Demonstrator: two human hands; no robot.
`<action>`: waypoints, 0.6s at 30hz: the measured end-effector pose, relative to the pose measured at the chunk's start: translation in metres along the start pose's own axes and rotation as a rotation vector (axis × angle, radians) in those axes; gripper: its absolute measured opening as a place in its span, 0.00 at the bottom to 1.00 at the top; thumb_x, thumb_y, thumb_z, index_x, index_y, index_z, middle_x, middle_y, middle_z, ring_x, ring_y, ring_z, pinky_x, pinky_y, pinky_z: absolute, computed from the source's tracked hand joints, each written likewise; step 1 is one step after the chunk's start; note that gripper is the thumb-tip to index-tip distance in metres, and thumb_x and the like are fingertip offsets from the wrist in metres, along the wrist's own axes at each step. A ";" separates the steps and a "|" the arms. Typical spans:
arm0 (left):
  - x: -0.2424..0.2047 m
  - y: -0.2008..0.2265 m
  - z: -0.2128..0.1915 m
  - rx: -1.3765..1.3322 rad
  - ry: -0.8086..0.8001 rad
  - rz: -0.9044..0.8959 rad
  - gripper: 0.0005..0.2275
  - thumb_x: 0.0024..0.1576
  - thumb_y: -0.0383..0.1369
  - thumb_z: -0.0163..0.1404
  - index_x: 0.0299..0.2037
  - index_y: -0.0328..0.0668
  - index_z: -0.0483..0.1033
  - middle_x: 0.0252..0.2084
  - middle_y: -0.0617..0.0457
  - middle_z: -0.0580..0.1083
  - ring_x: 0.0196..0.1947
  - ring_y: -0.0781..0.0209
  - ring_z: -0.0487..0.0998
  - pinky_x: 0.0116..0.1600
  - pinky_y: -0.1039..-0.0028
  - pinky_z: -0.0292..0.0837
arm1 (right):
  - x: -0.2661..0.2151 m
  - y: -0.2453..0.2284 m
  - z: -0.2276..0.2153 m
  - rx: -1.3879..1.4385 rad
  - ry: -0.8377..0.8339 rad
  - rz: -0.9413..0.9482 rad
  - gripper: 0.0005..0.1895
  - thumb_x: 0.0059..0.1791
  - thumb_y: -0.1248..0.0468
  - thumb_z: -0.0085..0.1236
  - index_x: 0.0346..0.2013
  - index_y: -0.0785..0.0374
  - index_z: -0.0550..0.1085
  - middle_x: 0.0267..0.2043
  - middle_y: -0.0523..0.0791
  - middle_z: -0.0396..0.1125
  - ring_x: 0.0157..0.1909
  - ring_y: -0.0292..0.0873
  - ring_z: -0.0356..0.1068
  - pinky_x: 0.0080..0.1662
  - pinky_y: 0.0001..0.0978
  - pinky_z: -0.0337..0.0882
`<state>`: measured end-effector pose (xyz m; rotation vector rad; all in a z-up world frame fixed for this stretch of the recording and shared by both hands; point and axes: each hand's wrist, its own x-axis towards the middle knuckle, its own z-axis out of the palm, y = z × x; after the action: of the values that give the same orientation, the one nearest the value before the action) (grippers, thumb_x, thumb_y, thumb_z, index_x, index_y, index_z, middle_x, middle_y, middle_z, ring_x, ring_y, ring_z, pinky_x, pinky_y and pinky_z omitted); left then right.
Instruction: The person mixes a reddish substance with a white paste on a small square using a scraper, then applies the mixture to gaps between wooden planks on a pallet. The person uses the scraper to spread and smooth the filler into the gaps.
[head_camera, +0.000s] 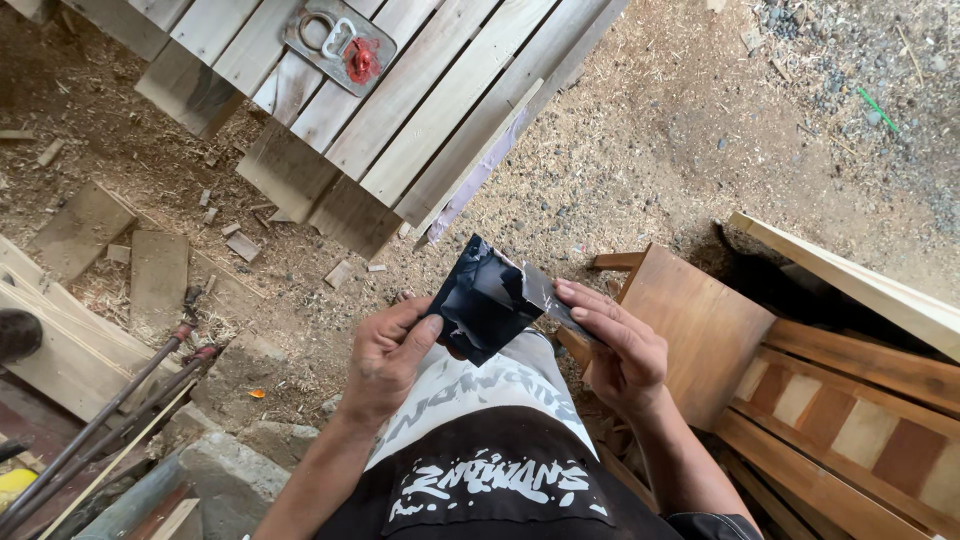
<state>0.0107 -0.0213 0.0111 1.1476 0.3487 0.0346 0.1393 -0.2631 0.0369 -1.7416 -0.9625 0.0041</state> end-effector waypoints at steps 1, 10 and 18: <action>0.000 0.000 0.000 -0.008 -0.004 -0.001 0.10 0.65 0.24 0.47 0.49 0.28 0.80 0.37 0.48 0.82 0.35 0.67 0.81 0.42 0.78 0.79 | 0.002 0.000 -0.002 -0.025 -0.012 -0.006 0.08 0.57 0.74 0.46 0.51 0.70 0.70 0.56 0.59 0.71 0.61 0.60 0.74 0.64 0.50 0.75; 0.012 -0.005 0.007 -0.095 -0.056 0.025 0.12 0.64 0.23 0.46 0.55 0.28 0.78 0.43 0.47 0.82 0.41 0.67 0.81 0.47 0.78 0.78 | 0.019 0.005 -0.031 -0.238 -0.084 -0.158 0.10 0.54 0.77 0.50 0.50 0.72 0.73 0.54 0.60 0.71 0.59 0.65 0.73 0.60 0.52 0.76; 0.032 -0.010 0.030 -0.205 -0.119 0.040 0.10 0.65 0.23 0.46 0.50 0.26 0.79 0.38 0.45 0.82 0.35 0.63 0.83 0.40 0.73 0.81 | 0.012 0.049 -0.066 -0.429 -0.076 -0.253 0.08 0.54 0.73 0.55 0.48 0.70 0.76 0.52 0.59 0.72 0.58 0.62 0.72 0.59 0.54 0.76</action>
<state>0.0478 -0.0453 0.0054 0.9494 0.2107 0.0362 0.2059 -0.3122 0.0303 -2.0026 -1.3054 -0.3221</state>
